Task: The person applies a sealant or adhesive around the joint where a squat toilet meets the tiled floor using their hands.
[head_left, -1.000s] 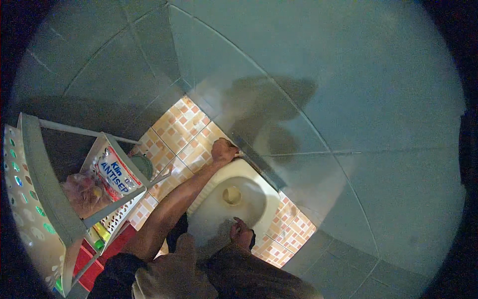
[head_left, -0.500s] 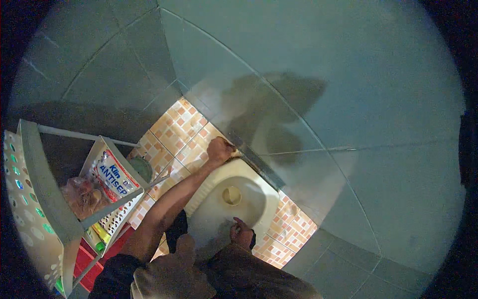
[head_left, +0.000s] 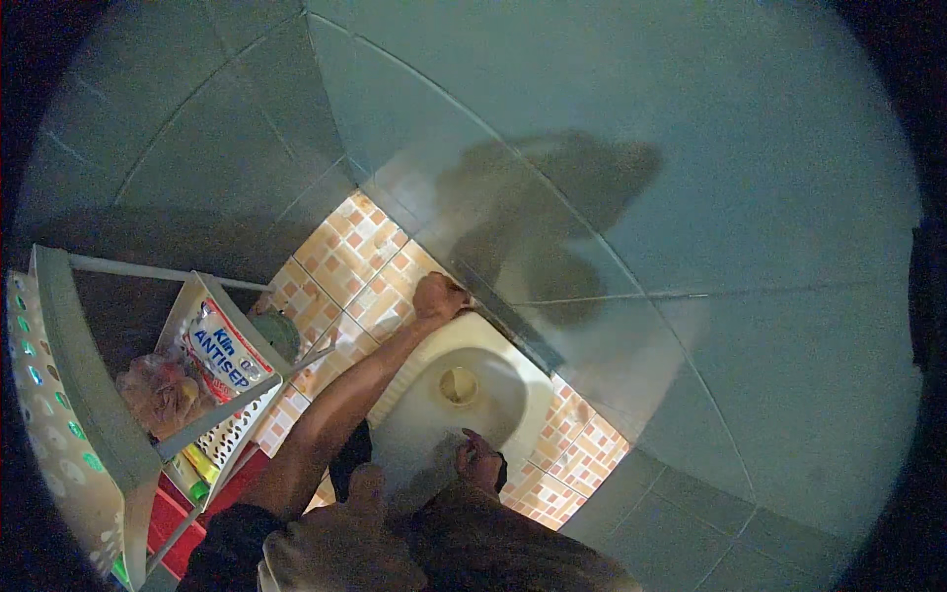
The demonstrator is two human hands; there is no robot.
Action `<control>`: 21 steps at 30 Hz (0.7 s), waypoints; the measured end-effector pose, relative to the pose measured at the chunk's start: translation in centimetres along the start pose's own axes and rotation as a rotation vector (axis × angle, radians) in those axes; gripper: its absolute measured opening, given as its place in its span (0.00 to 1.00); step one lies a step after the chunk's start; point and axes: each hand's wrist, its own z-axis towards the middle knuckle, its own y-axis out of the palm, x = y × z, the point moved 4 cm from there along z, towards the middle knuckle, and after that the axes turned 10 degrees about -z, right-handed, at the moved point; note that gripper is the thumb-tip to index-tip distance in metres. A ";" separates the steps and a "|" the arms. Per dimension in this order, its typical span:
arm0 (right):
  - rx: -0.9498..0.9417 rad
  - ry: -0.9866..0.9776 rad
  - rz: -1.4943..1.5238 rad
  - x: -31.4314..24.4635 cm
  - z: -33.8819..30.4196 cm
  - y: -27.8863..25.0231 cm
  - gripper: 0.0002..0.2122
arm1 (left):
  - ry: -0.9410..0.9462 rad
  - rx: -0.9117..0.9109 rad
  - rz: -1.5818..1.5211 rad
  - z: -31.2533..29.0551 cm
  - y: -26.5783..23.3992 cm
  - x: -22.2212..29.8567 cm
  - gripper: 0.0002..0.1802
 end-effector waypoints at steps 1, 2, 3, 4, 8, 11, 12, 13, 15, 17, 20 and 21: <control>0.016 0.000 0.012 0.3 -0.1 -0.4 0.17 | -0.080 -0.079 -0.097 0.0 -0.5 1.4 0.14; 0.015 -0.020 0.033 -0.6 0.0 -0.6 0.17 | -0.173 -0.136 -0.183 0.0 -1.6 1.5 0.14; 0.041 0.017 -0.073 -1.4 -0.1 -0.8 0.16 | -0.177 -0.133 -0.179 0.1 -1.8 0.8 0.14; 0.066 0.049 -0.179 -2.6 0.0 -1.2 0.15 | -0.168 -0.064 -0.190 0.4 -2.1 -0.2 0.14; -0.043 0.098 0.018 -3.1 0.1 -1.8 0.14 | -0.255 -0.036 -0.217 0.7 -4.2 0.8 0.13; 0.141 -0.062 -0.136 -1.5 0.2 -1.0 0.14 | -0.291 -0.008 -0.147 0.6 -3.8 1.7 0.12; 0.160 -0.062 -0.199 -1.0 0.2 -0.7 0.14 | -0.289 -0.009 -0.148 0.1 -3.5 1.9 0.12; 0.175 -0.065 -0.259 -0.8 0.3 -0.5 0.14 | -0.195 -0.016 -0.137 -0.8 -3.4 2.4 0.13; 0.095 -0.028 -0.212 -0.8 0.4 -0.5 0.14 | -0.105 -0.018 -0.125 -1.4 -2.3 1.6 0.14; 0.005 0.003 -0.165 -1.3 0.3 -0.1 0.15 | -0.109 -0.070 -0.173 -0.8 0.0 -0.9 0.19; 0.097 -0.023 -0.133 -1.6 0.2 -1.0 0.15 | -0.196 -0.242 -0.142 -0.3 -0.5 1.8 0.20; 0.091 -0.004 -0.100 -2.0 0.0 -1.2 0.16 | -0.198 -0.243 -0.142 -0.3 -0.3 1.7 0.20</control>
